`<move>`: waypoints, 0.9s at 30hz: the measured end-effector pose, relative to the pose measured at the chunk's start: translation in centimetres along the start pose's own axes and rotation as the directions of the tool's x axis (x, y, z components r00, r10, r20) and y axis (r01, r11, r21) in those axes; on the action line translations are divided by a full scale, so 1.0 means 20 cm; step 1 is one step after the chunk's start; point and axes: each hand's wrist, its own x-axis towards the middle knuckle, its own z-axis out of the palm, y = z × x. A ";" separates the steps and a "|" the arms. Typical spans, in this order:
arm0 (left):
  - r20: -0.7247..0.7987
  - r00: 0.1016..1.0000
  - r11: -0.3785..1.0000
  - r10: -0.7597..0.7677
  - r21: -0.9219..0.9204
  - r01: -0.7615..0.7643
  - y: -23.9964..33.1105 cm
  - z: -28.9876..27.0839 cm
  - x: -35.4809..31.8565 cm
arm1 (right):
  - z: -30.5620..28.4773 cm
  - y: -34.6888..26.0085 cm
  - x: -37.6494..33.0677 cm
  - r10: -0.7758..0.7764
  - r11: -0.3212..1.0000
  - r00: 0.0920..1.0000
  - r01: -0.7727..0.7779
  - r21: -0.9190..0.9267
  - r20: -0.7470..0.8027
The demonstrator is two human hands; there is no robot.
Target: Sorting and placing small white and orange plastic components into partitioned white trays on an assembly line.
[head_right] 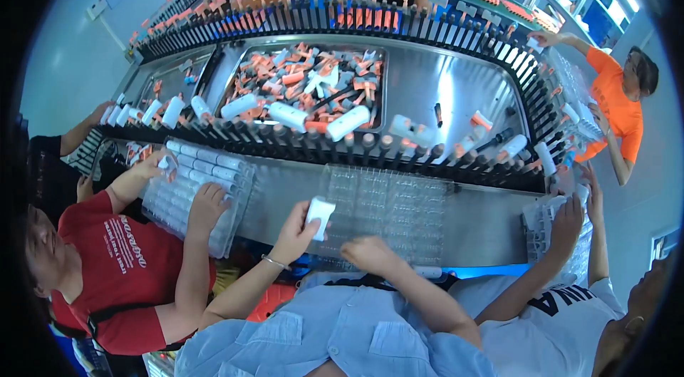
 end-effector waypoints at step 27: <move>0.250 0.805 -0.251 0.538 0.959 -0.130 0.53 0.37 0.82 | -0.19 0.34 -0.86 0.705 0.650 0.509 -0.742 0.163 -0.494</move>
